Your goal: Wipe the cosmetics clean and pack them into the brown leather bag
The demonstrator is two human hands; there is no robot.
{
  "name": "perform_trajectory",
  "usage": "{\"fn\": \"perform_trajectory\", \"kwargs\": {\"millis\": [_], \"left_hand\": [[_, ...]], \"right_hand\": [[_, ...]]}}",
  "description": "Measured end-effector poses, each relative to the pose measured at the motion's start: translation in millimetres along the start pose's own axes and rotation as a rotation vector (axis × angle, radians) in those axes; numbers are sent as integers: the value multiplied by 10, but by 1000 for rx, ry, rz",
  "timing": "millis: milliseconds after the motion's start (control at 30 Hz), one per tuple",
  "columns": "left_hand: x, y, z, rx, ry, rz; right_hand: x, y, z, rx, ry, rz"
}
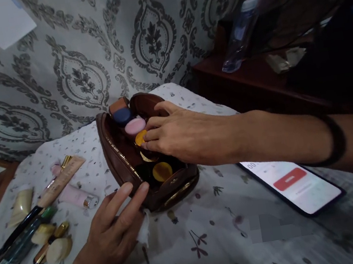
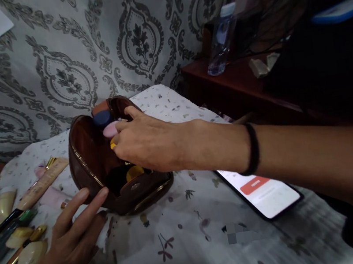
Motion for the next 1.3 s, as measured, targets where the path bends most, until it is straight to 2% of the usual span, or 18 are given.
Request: {"fn": "perform_trajectory", "kwargs": {"millis": [133,333,500,700,833,967,1100,1133,1300], "left_hand": [[26,7,4,-15,-4,6],[16,-131,-79,-27,22,-18],[-306,-215,-178,-10,-12,-10],[-792,-119,-145,50,-91,41],[-916,-72,-109,58,-150,13],[-933,-86,-134,35,-176,4],[-929,-98,-160,-34,-200,6],[-934,-93,-158,-57,-220,12],[-997,-38,-105,-160,-353,60]], "right_hand": [[18,2,7,-2,-57,81],[8,-34,28,14,-38,32],[-116,-148,131,39,36,-125],[-59,-271,134,70,137,-61],[31,-415,165,94,213,-96],[-87,-500,404,138,258,-209],[-380,-271,740,154,222,-182],[-462,-183,815,149,222,-212],[-758,228,1083,138,299,-519]]}}
Point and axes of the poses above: each hand's wrist, its own x-axis towards the middle knuckle, its own y-axis out of the palm, z = x × y, the point moved 2 cm from there along x, towards the middle knuckle, and after that the axes turned 1 degree about -z, right-handed, at the moved point
